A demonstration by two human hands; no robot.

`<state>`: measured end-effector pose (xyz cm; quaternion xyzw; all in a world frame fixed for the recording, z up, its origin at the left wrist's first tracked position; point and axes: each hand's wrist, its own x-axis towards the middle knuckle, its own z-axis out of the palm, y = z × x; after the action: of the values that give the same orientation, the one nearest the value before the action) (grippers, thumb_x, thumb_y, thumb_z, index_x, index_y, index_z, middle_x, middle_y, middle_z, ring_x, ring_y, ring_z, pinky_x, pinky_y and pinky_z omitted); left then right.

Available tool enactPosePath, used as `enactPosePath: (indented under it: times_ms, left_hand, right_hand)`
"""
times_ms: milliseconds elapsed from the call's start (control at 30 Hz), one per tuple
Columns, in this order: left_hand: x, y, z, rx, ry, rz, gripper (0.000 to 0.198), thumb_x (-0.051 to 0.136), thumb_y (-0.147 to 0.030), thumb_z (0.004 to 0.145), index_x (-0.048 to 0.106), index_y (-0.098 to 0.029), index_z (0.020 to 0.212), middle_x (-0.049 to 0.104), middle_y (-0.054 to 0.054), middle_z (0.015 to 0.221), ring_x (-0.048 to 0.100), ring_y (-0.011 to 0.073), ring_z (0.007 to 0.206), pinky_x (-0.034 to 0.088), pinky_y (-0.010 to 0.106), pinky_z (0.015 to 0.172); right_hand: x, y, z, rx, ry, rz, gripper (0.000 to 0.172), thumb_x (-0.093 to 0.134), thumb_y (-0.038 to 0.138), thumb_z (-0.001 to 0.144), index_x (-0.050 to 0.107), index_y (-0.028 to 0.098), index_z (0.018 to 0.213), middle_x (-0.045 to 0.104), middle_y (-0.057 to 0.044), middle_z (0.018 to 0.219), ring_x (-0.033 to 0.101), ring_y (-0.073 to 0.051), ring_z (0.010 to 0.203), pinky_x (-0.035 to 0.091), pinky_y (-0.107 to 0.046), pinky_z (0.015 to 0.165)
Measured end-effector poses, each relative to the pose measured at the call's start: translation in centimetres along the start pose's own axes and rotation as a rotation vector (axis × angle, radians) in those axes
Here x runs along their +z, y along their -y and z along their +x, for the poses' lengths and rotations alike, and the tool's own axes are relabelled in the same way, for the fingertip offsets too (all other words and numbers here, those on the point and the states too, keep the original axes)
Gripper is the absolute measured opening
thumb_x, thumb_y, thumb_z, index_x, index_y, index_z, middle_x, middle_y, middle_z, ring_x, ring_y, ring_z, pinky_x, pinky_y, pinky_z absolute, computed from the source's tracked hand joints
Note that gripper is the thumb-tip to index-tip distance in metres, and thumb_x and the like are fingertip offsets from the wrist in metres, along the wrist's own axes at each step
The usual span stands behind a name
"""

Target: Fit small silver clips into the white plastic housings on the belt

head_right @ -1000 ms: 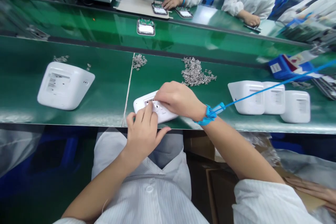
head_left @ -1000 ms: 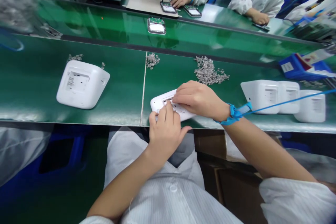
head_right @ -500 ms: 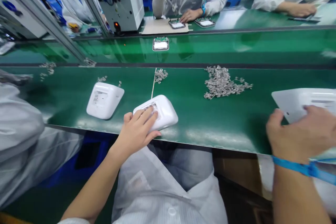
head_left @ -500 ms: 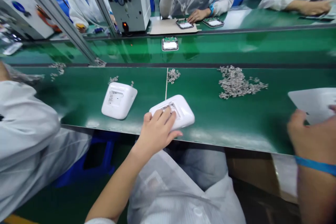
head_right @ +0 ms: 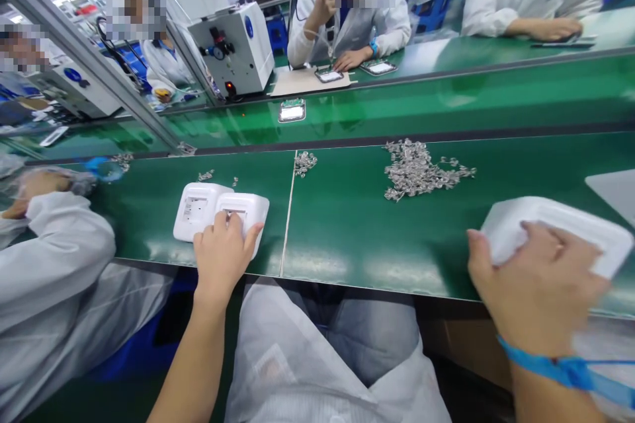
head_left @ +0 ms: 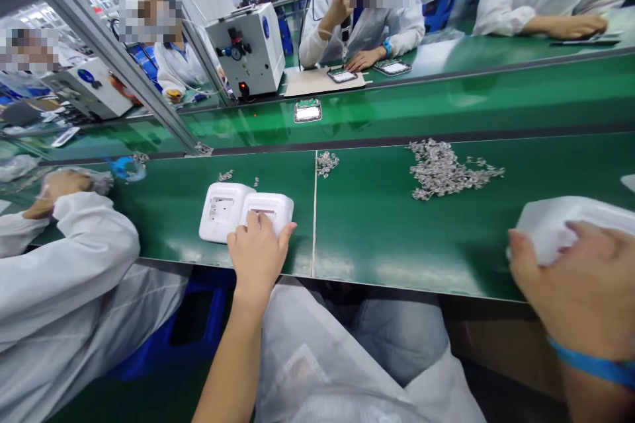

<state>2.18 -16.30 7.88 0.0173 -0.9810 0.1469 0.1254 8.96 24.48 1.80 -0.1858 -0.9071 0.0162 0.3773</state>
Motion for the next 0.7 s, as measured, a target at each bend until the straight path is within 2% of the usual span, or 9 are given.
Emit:
enactPosePath:
  times_ms: [67,200,300,367,400,467,533,600,700]
  left_hand:
    - [0.4,0.9,0.3,-0.039,-0.002,0.008,0.071,0.025,-0.065,0.102,0.068,-0.009,0.114,0.063,0.018,0.112,0.062,0.0315,0.083,0.037,0.041,0.071]
    - [1.7,2.7,1.5,-0.164,-0.053,-0.041,0.064,0.033,-0.062,0.101,0.068,-0.009,0.113,0.065,0.02,0.114,0.062,0.036,0.09,0.039,0.044,0.076]
    - [2.0,1.6,1.3,-0.25,-0.263,-0.195,0.06,0.041,-0.059,0.1,0.066,-0.007,0.116,0.064,0.024,0.121,0.06,0.0397,0.103,0.039,0.046,0.081]
    - [1.6,-0.7,0.1,-0.068,-0.409,-0.408,0.056,0.044,-0.057,0.1,0.066,-0.009,0.118,0.064,0.023,0.125,0.059,0.0371,0.111,0.039,0.046,0.087]
    - [1.3,-2.2,-0.8,0.123,-0.434,-0.544,0.052,0.043,-0.055,0.101,0.065,-0.011,0.118,0.066,0.02,0.125,0.06,0.0339,0.113,0.039,0.045,0.09]
    - [0.6,-5.0,-2.9,0.467,-0.43,-0.763,0.049,0.039,-0.052,0.103,0.064,-0.013,0.121,0.067,0.017,0.126,0.059,0.029,0.119,0.037,0.042,0.094]
    - [0.3,-7.1,-4.5,0.646,-0.437,-0.825,0.052,0.038,-0.055,0.104,0.063,-0.014,0.124,0.069,0.015,0.127,0.059,0.0281,0.122,0.034,0.042,0.094]
    - [0.5,-8.2,-5.3,0.702,-0.418,-0.809,0.056,0.037,-0.058,0.104,0.062,-0.013,0.128,0.069,0.015,0.128,0.06,0.0277,0.122,0.032,0.042,0.091]
    - [1.2,-8.7,-4.4,0.695,-0.337,-0.76,0.057,0.033,-0.055,0.105,0.061,-0.012,0.131,0.066,0.016,0.134,0.061,0.0269,0.122,0.031,0.041,0.09]
  right_hand:
    - [-1.4,2.8,-0.6,-0.064,0.093,0.099,0.063,0.049,0.061,0.094,0.037,0.041,0.153,0.06,-0.022,0.12,0.06,-0.047,0.11,0.049,-0.061,0.064]
    - [-3.4,8.2,-0.9,-0.275,0.376,0.336,0.043,0.048,0.056,0.099,0.057,0.025,0.128,0.062,-0.016,0.122,0.068,-0.035,0.092,0.056,-0.047,0.064]
    - [-4.1,11.9,0.9,-0.429,0.534,0.562,0.037,0.047,0.051,0.102,0.059,0.021,0.119,0.06,-0.015,0.128,0.069,-0.028,0.095,0.058,-0.041,0.071]
    - [-3.6,13.9,3.4,-0.505,0.538,0.667,0.032,0.049,0.045,0.102,0.06,0.02,0.12,0.061,-0.013,0.129,0.067,-0.027,0.104,0.057,-0.039,0.082]
    - [-2.9,14.6,5.0,-0.518,0.505,0.682,0.03,0.05,0.041,0.102,0.061,0.019,0.119,0.063,-0.013,0.126,0.066,-0.027,0.105,0.055,-0.04,0.086]
    - [-0.9,15.0,8.2,-0.483,0.432,0.61,0.025,0.05,0.033,0.101,0.064,0.018,0.115,0.067,-0.012,0.115,0.067,-0.027,0.097,0.054,-0.039,0.082]
    - [1.7,13.9,10.7,-0.404,0.37,0.423,0.021,0.05,0.024,0.097,0.067,0.017,0.107,0.069,-0.013,0.107,0.066,-0.028,0.092,0.051,-0.04,0.077]
    - [4.2,11.7,11.6,-0.367,0.386,0.283,0.02,0.05,0.022,0.095,0.068,0.017,0.102,0.07,-0.012,0.1,0.066,-0.029,0.089,0.048,-0.039,0.073]
    - [6.7,8.3,10.5,-0.448,0.538,0.259,0.018,0.056,0.031,0.096,0.068,0.018,0.101,0.07,-0.008,0.088,0.065,-0.026,0.082,0.046,-0.036,0.069]
